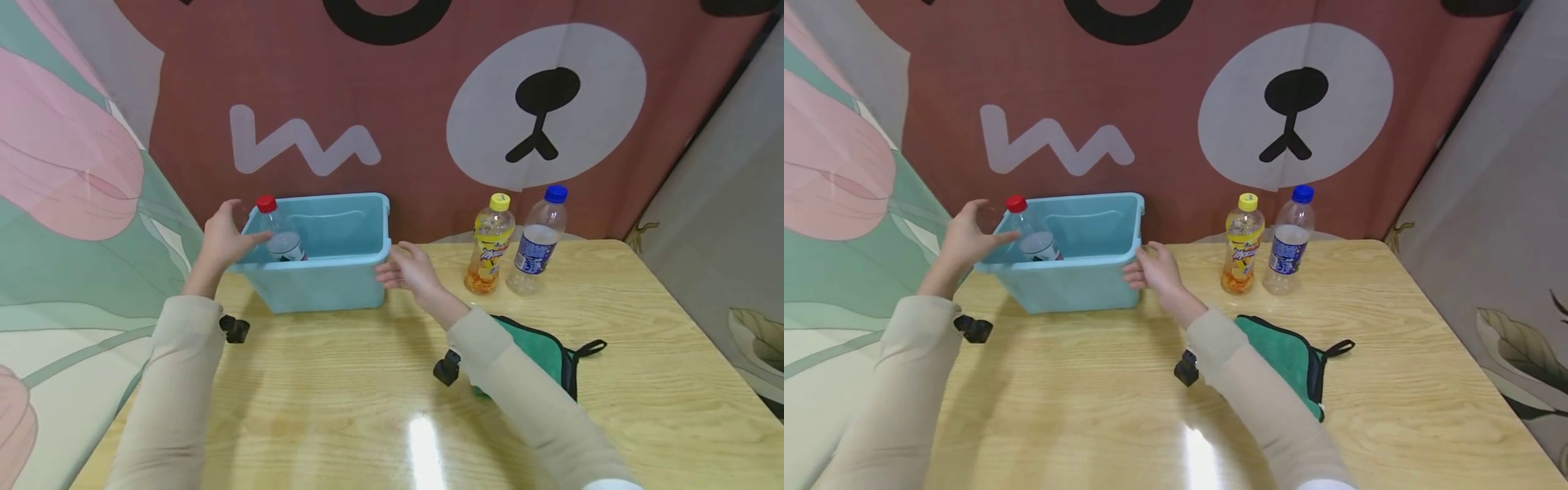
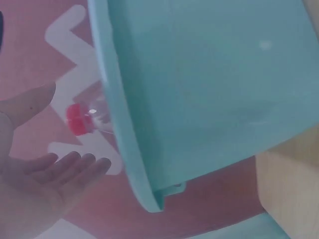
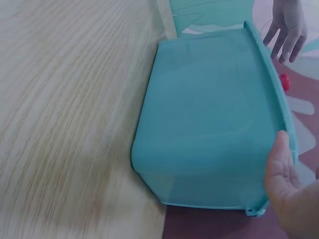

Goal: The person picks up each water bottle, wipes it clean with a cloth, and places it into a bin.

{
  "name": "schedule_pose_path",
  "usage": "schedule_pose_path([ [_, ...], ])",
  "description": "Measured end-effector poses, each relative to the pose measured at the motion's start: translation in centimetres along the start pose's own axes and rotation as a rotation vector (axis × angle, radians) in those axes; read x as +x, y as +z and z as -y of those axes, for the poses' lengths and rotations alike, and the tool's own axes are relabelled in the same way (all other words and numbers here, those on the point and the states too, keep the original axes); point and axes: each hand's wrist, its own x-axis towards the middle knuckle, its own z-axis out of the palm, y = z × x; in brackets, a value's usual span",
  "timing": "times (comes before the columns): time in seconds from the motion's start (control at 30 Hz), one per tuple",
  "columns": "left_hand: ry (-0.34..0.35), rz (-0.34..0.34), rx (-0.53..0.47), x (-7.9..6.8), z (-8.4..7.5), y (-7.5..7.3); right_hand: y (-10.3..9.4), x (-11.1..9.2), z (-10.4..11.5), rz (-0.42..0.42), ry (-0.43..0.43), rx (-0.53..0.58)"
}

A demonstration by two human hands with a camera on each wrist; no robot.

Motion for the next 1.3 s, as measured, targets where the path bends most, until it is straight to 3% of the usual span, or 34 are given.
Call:
schedule_pose_path([
  [0.2,0.082,-0.075,-0.089,-2.3,-1.2,0.3,-1.0,-1.8,0.6,0.008,-0.025,-0.022],
  [0.4,0.27,-0.235,-0.238,-4.1,-2.6,2.3,-2.3,-3.8,1.4,0.045,-0.067,-0.057],
  [0.53,0.384,-0.266,-0.308,-5.2,-3.8,3.4,-3.2,-5.2,1.8,0.077,-0.092,-0.072],
  [0.7,0.503,-0.243,-0.358,-6.7,-5.4,4.6,-4.5,-6.9,1.9,0.11,-0.126,-0.112],
  [0.9,0.653,-0.205,-0.35,-8.1,-6.7,6.8,-6.3,-8.6,1.3,0.153,-0.176,-0.185],
  [1.3,0.817,0.0,-0.318,-10.3,-7.7,10.4,-10.0,-11.2,0.8,0.206,-0.22,-0.392],
])
